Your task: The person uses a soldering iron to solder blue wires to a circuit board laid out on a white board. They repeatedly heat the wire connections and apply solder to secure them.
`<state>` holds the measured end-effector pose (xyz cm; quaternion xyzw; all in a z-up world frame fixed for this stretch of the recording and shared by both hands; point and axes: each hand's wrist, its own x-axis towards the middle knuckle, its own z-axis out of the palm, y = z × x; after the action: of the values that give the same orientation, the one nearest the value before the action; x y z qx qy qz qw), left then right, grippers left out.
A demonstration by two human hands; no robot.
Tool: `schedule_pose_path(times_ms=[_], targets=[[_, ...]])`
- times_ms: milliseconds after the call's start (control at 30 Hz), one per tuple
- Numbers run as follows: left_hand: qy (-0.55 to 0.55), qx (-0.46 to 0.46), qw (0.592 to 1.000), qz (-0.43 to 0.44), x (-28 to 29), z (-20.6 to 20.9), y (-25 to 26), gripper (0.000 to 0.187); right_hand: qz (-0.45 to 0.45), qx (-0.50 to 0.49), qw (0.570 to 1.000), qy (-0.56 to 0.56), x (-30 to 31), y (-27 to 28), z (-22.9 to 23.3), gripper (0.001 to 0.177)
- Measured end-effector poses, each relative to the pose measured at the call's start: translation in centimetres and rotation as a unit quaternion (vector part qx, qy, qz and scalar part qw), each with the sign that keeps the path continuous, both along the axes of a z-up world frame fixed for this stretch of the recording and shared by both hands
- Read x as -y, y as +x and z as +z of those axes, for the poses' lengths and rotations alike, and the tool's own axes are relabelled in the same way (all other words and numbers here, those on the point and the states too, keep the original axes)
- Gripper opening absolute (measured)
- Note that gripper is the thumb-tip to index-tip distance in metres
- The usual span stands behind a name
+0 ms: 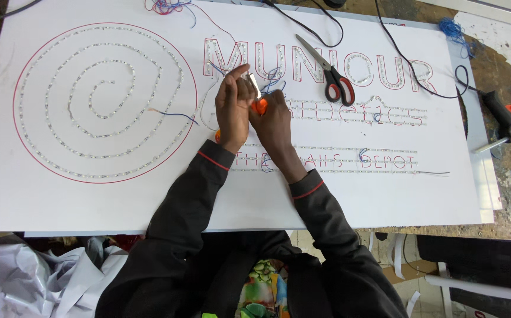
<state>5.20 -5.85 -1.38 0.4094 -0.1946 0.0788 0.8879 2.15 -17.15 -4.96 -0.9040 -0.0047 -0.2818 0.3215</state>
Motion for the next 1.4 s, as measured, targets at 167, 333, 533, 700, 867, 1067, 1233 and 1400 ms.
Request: schedule_pose_path(times_ms=[167,333,533,700,867,1067,1233,1400], targets=[[-0.235,-0.141,0.959,-0.079,-0.5,-3.2,3.3,0.062,-0.043,-0.145,0.987,-0.045,1.1,4.7,2.2,0.019],[-0.300,-0.181,0.933,-0.079,-2.3,-2.0,5.2,0.083,-0.054,-0.186,0.979,-0.062,0.1,8.6,1.3,0.024],[-0.274,-0.153,0.949,-0.044,-3.2,-2.7,4.2,0.078,-0.030,-0.171,0.982,-0.071,0.8,13.8,-1.5,0.024],[-0.283,-0.146,0.939,-0.133,-0.8,-6.4,3.9,0.058,-0.101,-0.101,0.986,-0.091,8.8,17.5,1.9,0.064],[-0.249,-0.116,0.953,-0.129,-4.8,-3.4,4.7,0.033,-0.002,-0.189,0.977,0.095,4.6,6.1,8.7,0.059],[-0.235,-0.119,0.952,-0.153,-5.1,-5.5,5.4,0.028,0.051,-0.157,0.981,0.102,2.7,3.4,4.1,0.025],[-0.130,-0.180,0.958,-0.179,-4.9,-3.6,3.7,0.034,0.065,-0.113,0.989,0.067,2.0,3.0,4.3,0.026],[-0.062,-0.191,0.950,-0.240,-5.4,-2.6,2.6,0.031,0.071,-0.154,0.985,-0.001,0.6,1.5,6.4,0.022]])
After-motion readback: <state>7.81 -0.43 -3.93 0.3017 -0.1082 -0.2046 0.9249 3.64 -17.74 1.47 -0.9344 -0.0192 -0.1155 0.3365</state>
